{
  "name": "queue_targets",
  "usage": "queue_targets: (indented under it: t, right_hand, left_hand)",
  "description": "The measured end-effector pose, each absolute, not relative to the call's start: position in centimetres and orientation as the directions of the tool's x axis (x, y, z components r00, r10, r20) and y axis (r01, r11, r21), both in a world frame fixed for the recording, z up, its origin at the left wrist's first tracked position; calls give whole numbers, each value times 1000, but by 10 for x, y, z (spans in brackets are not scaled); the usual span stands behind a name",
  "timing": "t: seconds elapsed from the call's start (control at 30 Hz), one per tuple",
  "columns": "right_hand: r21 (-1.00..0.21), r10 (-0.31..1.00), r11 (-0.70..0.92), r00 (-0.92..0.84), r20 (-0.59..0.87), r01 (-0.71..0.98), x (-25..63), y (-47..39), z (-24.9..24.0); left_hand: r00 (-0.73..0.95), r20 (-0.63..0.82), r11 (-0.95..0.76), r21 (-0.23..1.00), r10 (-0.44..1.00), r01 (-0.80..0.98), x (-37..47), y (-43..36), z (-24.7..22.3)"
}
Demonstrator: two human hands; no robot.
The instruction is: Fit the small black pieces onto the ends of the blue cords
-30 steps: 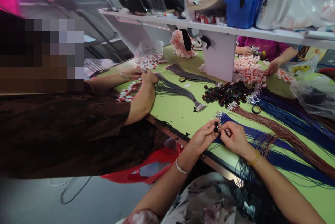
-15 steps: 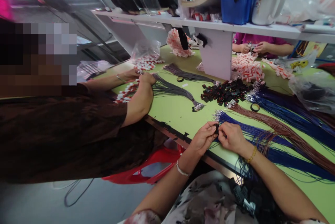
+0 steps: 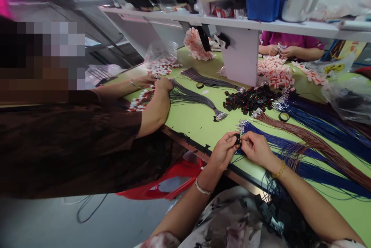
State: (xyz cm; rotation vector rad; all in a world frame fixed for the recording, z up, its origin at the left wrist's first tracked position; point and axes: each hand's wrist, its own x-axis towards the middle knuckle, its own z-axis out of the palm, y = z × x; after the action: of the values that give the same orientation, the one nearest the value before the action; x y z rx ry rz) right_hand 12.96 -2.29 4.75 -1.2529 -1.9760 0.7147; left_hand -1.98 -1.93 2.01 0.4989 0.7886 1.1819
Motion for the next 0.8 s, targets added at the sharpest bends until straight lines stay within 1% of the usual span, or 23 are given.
queue_targets:
  t: [0.3, 0.47, 0.53, 0.6, 0.67, 0.7, 0.73, 0.8]
  right_hand:
    - [-728, 902, 410, -363, 235, 549, 129, -21, 44]
    - [-720, 921, 381, -309, 238, 580, 120, -26, 37]
    - [-750, 918, 370, -341, 203, 549, 122, -23, 37]
    - [-811, 912, 339, -378, 159, 477, 131, -15, 39]
    - [-841, 923, 292, -363, 125, 455, 146, -5, 40]
    - [-825, 934, 276, -341, 108, 493, 154, 1, 39]
    - [-790, 934, 275, -346, 85, 548, 161, 5, 38]
    - [-691, 927, 300, -373, 47, 658, 172, 10, 33]
  left_hand:
    - [166, -284, 326, 748, 944, -577, -22, -22, 17]
    - [91, -254, 263, 807, 963, -529, -16, -29, 12]
    - [78, -252, 256, 819, 965, -514, -17, -32, 9]
    - [104, -236, 256, 834, 966, -488, -22, -34, 9]
    - [160, -191, 242, 878, 968, -414, -29, -35, 10]
    - [194, -156, 218, 909, 968, -355, -32, -35, 11]
    - [230, -110, 175, 942, 967, -285, -34, -34, 13]
    - [301, 4, 30, 994, 954, -109, -34, -31, 17]
